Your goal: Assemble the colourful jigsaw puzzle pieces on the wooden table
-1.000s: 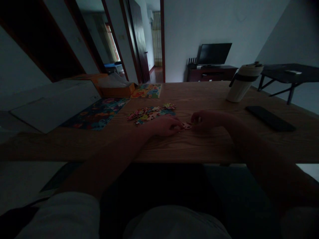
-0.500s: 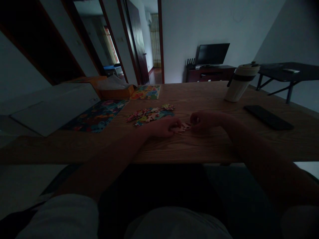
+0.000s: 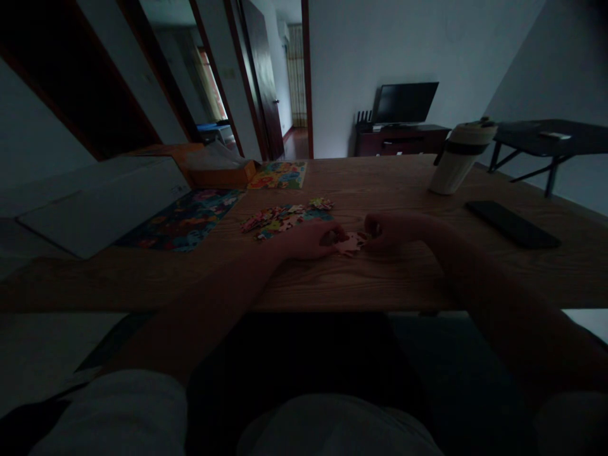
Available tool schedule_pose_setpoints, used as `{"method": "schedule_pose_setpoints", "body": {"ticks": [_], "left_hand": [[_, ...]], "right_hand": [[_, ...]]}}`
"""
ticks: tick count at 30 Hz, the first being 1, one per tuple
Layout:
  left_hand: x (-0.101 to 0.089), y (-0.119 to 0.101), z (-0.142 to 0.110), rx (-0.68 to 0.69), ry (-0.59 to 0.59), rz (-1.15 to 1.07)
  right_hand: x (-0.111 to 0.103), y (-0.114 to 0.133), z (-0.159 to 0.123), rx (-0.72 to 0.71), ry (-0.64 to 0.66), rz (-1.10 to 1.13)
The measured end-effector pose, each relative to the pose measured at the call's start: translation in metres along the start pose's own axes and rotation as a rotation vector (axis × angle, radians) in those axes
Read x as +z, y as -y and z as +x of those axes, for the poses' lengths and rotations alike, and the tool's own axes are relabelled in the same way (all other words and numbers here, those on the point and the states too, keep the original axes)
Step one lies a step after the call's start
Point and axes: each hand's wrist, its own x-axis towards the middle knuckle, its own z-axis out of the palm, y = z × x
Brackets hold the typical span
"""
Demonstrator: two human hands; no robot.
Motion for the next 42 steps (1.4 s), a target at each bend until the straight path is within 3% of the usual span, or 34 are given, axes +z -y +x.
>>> {"method": "schedule_pose_setpoints", "body": {"ticks": [7, 16, 24, 36, 42], "left_hand": [[0.001, 0.003, 0.0, 0.048, -0.023, -0.017], [0.013, -0.021, 0.007, -0.044, -0.074, 0.147], [0.007, -0.004, 0.004, 0.115, -0.014, 0.092], [0.006, -0.003, 0.004, 0.038, -0.006, 0.192], [0.003, -0.005, 0.003, 0.07, 0.007, 0.186]], "right_hand": [[0.0, 0.001, 0.0, -0.006, 0.003, -0.017], [0.003, -0.008, 0.007, -0.03, -0.014, -0.024], [0.004, -0.01, 0.009, -0.1, 0.015, 0.025], [0.004, -0.01, 0.008, -0.073, 0.026, 0.022], [0.003, -0.007, 0.007, -0.078, 0.022, 0.026]]}}
